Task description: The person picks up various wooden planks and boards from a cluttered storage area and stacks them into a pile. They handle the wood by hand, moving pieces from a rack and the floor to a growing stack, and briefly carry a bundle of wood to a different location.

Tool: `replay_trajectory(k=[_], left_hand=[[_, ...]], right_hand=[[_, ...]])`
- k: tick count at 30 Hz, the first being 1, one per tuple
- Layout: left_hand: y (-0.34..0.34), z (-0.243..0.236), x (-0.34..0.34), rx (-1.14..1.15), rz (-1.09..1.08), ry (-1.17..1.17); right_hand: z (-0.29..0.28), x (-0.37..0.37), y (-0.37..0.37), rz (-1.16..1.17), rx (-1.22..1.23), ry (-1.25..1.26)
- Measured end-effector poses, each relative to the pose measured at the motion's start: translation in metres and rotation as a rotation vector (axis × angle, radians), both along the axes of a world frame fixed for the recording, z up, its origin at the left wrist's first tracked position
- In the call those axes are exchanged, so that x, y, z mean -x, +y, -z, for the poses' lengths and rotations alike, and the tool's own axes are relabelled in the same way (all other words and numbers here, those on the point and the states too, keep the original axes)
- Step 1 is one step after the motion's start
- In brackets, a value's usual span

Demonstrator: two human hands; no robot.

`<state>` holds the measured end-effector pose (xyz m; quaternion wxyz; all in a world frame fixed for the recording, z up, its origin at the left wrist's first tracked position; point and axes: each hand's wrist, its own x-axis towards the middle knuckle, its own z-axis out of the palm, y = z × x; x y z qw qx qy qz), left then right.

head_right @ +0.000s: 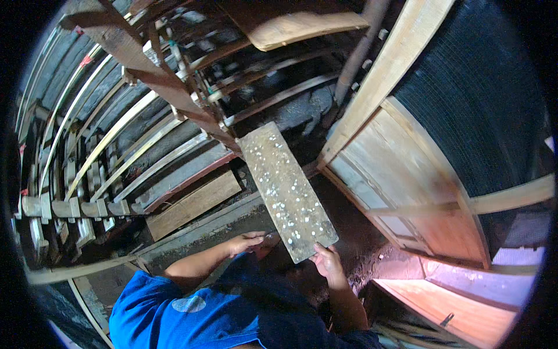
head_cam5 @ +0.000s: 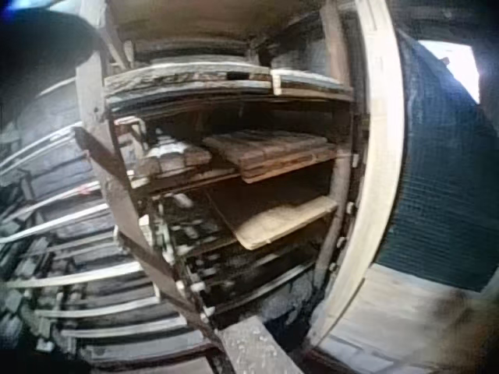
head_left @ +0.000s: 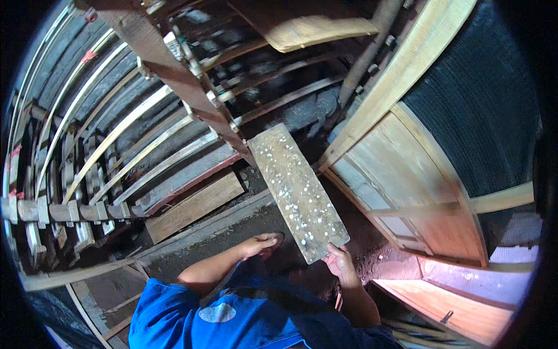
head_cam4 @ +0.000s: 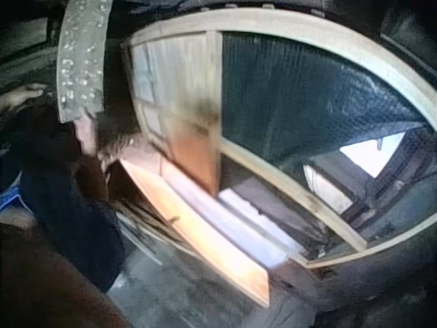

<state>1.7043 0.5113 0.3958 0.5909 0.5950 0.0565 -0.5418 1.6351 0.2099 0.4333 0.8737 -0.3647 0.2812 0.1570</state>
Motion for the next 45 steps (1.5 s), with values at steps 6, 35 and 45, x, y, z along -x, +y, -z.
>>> replay_trajectory(k=[6, 35, 45], left_hand=[[0.084, 0.038, 0.024, -0.274, -0.205, -0.001], [0.164, 0.073, 0.093, -0.422, -0.625, 0.203], [0.174, 0.097, 0.120, -0.389, -0.687, 0.305]], right_hand=[[0.050, -0.120, 0.028, -0.068, -0.061, -0.007], [0.118, -0.388, 0.145, -0.041, -0.025, 0.011], [-0.053, -0.455, 0.139, 0.217, -0.060, -0.282]])
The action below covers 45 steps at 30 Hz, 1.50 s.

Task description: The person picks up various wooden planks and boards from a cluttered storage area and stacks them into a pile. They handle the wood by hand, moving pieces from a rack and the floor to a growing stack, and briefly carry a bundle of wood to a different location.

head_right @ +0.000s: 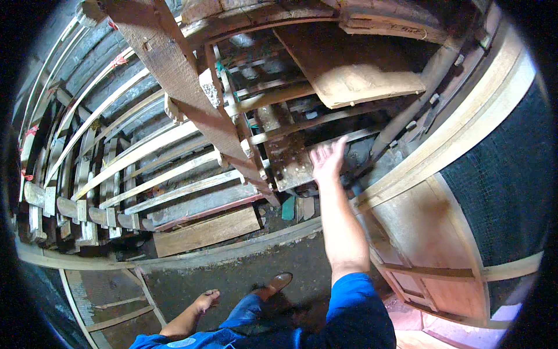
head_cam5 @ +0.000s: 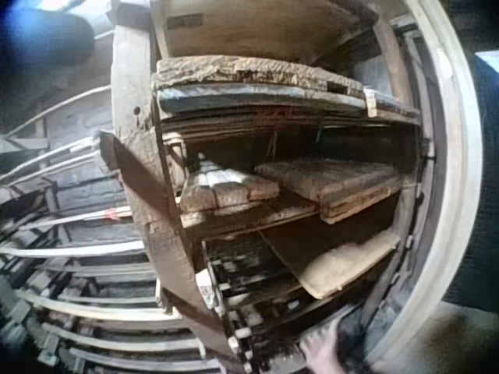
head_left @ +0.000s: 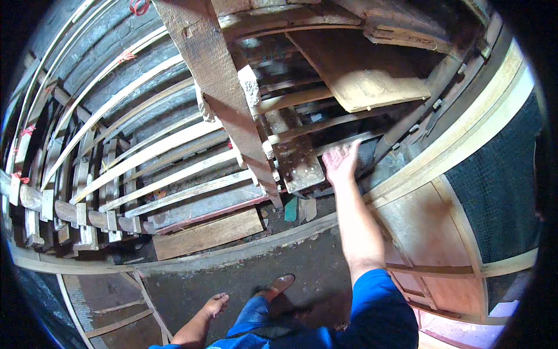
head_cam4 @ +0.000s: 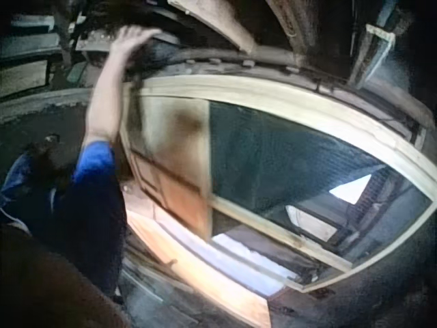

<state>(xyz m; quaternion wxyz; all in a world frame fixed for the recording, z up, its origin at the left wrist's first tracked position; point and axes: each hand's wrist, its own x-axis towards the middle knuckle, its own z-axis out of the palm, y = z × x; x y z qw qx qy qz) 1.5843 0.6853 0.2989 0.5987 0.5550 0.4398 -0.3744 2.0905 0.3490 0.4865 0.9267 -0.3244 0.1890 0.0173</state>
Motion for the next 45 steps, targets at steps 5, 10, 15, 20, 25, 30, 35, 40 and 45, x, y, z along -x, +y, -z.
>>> replay_trajectory(k=[5, 10, 15, 20, 25, 30, 35, 40, 45], left_hand=[[-0.005, -0.011, 0.006, -0.069, 0.022, 0.029], [-0.010, -0.009, 0.004, -0.007, 0.007, 0.013], [-0.015, -0.004, -0.008, 0.079, 0.017, -0.047], [-0.031, -0.019, -0.039, 0.005, 0.096, -0.080], [-0.050, -0.035, -0.079, 0.021, 0.229, -0.180], [-0.063, -0.035, -0.109, 0.080, 0.342, -0.248], [-0.067, -0.015, -0.113, 0.082, 0.389, -0.197], [-0.052, 0.011, -0.123, -0.001, 0.364, -0.054], [-0.017, 0.007, -0.171, 0.112, 0.526, -0.016]], right_hand=[[-0.108, -0.059, -0.038, 0.069, -0.075, -0.414], [-0.138, -0.075, -0.043, 0.079, 0.179, -0.162], [-0.122, -0.029, -0.031, 0.017, 0.061, -0.228], [-0.103, 0.039, -0.003, -0.298, -0.106, -0.228], [-0.096, 0.102, 0.017, -0.162, -0.103, -0.253], [-0.093, 0.170, 0.000, -0.171, -0.034, -0.207], [-0.091, 0.241, -0.031, -0.149, -0.028, -0.154], [-0.098, 0.285, -0.057, -0.143, -0.068, -0.130], [-0.116, 0.294, -0.079, -0.194, 0.112, -0.036]])
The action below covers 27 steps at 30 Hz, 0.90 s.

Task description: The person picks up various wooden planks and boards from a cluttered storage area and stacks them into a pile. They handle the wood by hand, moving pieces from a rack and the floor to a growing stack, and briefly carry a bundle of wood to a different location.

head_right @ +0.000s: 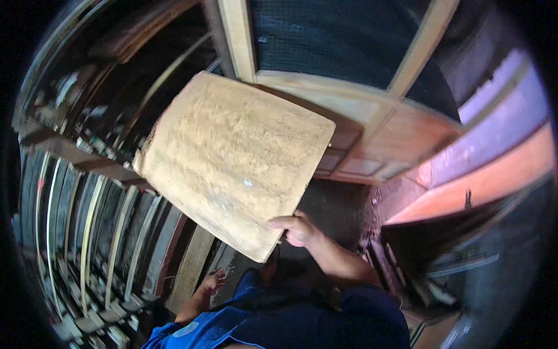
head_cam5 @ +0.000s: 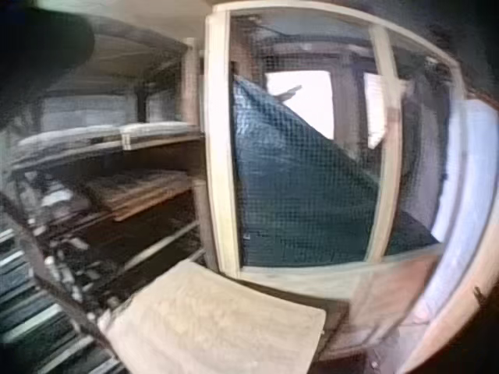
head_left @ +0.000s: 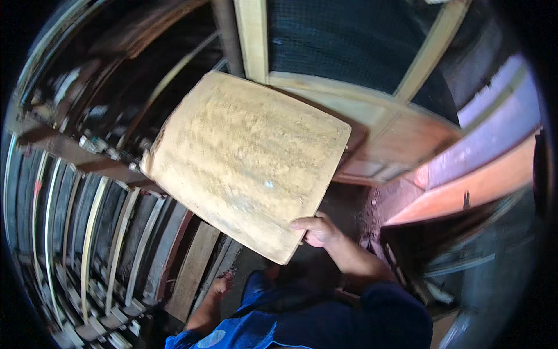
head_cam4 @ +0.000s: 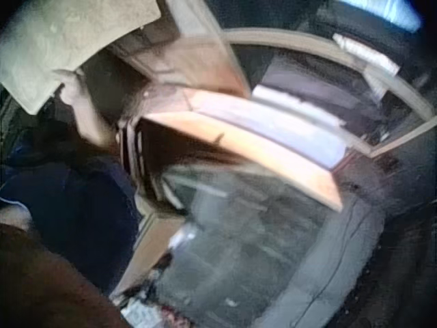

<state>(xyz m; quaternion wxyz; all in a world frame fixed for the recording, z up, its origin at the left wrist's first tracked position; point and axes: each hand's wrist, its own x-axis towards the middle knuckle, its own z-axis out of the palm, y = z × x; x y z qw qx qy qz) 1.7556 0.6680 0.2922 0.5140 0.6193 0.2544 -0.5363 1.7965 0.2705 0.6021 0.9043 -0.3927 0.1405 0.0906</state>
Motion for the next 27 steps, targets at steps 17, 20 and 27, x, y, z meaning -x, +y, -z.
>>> replay_trajectory(k=[17, 20, 27], left_hand=[[0.042, 0.003, -0.225, -0.045, 0.486, -0.101], [-0.015, -0.030, -0.196, -0.126, 0.556, -0.153], [-0.088, -0.054, -0.139, -0.085, 0.887, -0.239]], right_hand=[[0.184, 0.126, 0.045, -0.152, 1.517, 0.867], [0.222, 0.224, 0.048, 0.078, 1.341, 0.973], [0.277, 0.348, 0.058, 0.204, 1.156, 1.154]])
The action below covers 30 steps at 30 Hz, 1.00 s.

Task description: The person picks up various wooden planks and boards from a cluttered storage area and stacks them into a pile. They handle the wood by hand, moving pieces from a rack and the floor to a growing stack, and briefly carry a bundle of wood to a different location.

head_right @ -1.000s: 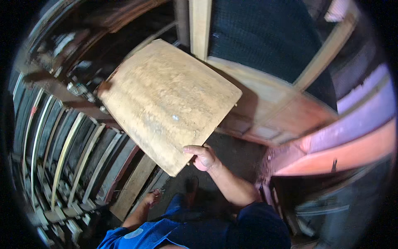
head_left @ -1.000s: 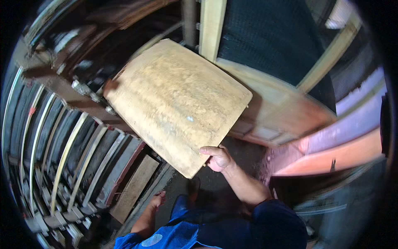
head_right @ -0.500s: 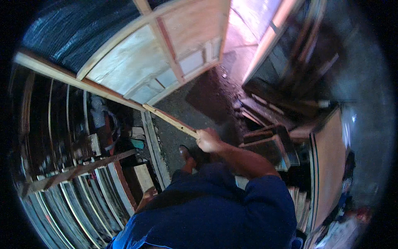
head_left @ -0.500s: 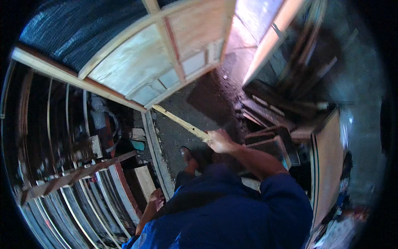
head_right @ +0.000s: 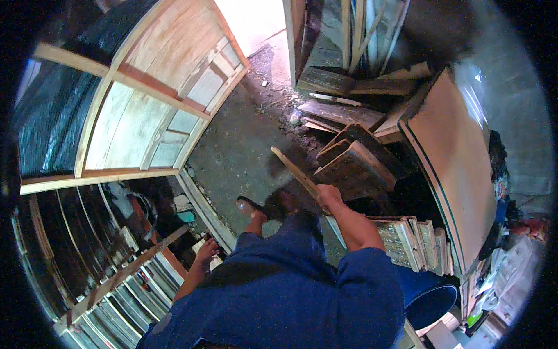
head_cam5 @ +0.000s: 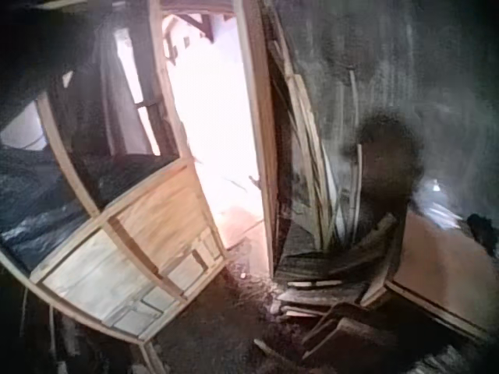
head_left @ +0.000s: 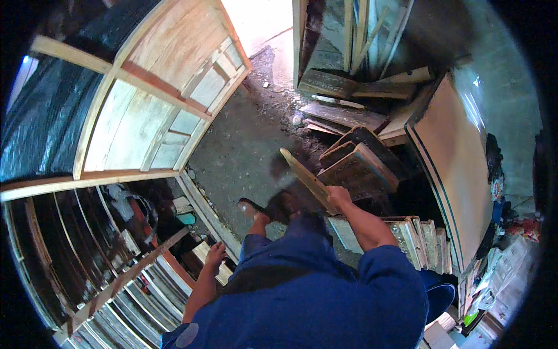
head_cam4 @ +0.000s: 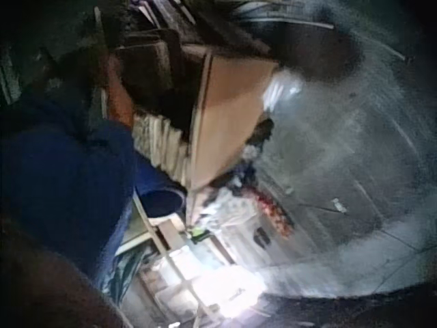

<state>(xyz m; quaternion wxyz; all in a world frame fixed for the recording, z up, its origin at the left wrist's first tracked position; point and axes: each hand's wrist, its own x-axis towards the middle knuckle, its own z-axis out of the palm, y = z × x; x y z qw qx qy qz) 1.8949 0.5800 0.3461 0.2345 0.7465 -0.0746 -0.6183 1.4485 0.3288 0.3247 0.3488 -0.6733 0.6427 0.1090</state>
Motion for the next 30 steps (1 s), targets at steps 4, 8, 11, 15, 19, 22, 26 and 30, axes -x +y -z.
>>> replay_trajectory(k=[4, 8, 11, 15, 19, 22, 26, 30], left_hand=[[-0.014, 0.002, 0.006, -0.030, 0.157, -0.101], [-0.032, -0.011, 0.006, -0.001, 0.268, -0.170], [-0.043, -0.026, 0.008, -0.025, 0.299, -0.245], [-0.052, -0.046, 0.018, -0.012, 0.239, -0.246], [-0.062, -0.059, 0.027, -0.045, 0.281, -0.251], [-0.072, -0.067, 0.035, -0.030, 0.284, -0.200], [-0.083, -0.081, 0.045, 0.013, 0.310, -0.248], [-0.091, -0.097, 0.053, -0.031, 0.467, -0.339]], right_hand=[[0.006, 0.030, -0.002, 0.076, -0.058, 0.033], [0.014, 0.055, -0.012, 0.168, -0.099, 0.014], [0.029, 0.070, -0.015, 0.226, -0.061, 0.055], [0.050, 0.093, -0.019, 0.290, -0.025, 0.090], [0.069, 0.120, -0.028, 0.219, -0.035, 0.130], [0.088, 0.136, -0.034, 0.330, 0.031, 0.197], [0.118, 0.153, -0.034, 0.480, -0.005, 0.270], [0.141, 0.175, -0.022, 0.505, 0.004, 0.378]])
